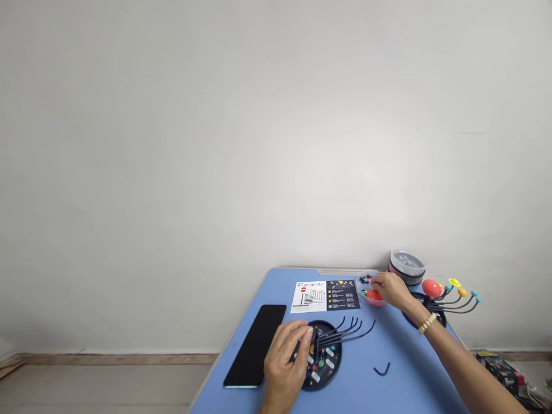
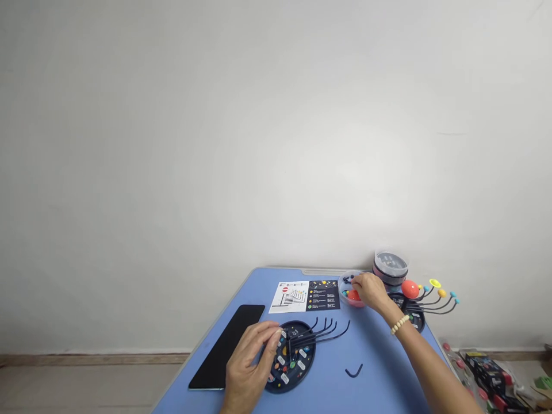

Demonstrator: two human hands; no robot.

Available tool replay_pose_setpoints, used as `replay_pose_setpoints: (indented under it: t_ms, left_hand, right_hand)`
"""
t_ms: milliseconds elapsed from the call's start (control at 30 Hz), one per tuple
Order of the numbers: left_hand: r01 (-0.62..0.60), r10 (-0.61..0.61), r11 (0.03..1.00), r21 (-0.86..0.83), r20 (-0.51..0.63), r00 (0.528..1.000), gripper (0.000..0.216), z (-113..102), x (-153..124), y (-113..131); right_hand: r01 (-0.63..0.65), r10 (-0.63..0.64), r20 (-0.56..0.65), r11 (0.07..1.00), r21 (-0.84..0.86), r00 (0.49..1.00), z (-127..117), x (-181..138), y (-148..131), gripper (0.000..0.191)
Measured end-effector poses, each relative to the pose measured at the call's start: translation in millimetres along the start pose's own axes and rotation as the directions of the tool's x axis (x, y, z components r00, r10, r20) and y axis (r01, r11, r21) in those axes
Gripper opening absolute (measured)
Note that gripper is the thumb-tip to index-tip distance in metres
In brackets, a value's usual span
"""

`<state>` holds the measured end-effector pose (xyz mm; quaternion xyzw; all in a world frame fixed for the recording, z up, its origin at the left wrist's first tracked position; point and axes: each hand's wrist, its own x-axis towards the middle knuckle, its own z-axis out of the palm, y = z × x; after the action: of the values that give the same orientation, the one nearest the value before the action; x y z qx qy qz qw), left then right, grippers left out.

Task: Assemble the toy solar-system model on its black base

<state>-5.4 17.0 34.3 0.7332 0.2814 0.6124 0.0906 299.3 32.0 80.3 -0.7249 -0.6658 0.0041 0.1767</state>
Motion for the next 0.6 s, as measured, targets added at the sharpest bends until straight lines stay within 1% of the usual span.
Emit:
replay_pose_setpoints:
  t_ms: [67, 100, 200, 300, 467, 600]
  left_hand:
    - [-0.062, 0.062, 0.998, 0.017, -0.008, 0.998, 0.014, -0.5, -0.3, -0.2]
    - [-0.072, 0.073, 0.997, 0.023, -0.006, 0.997, 0.015, -0.4, -0.4, -0.5]
    - [-0.076, 0.076, 0.996, 0.038, 0.010, 0.997, 0.017, 0.4, 0.0, -1.0]
    - [-0.089, 0.089, 0.995, 0.034, 0.003, 0.996, 0.018, 0.5, 1.4, -0.1]
    - [-0.102, 0.102, 0.995, 0.009, 0.001, 0.995, 0.020, -0.3, 2.8, 2.5]
    - [-0.109, 0.109, 0.994, 0.012, 0.018, 0.994, 0.021, -0.1, 0.5, 1.5]
  right_hand:
    - [-0.036, 0.040, 0.057, 0.998, -0.059, 0.998, 2.7, 17.1, -1.0, 0.016]
    - [-0.051, 0.059, 0.084, 0.995, -0.090, 0.995, 4.7, 23.9, -1.7, 0.016]
    - [-0.082, 0.109, 0.152, 0.981, -0.175, 0.982, 12.8, 38.0, -5.1, 0.025]
    - [-0.091, 0.142, 0.207, 0.968, -0.235, 0.968, 22.4, 45.4, -8.0, 0.028]
    - [-0.073, 0.147, 0.269, 0.961, -0.267, 0.952, 28.7, 51.9, -7.8, 0.029]
    - [-0.074, 0.142, 0.271, 0.966, -0.248, 0.952, 26.3, 53.6, -8.8, 0.031]
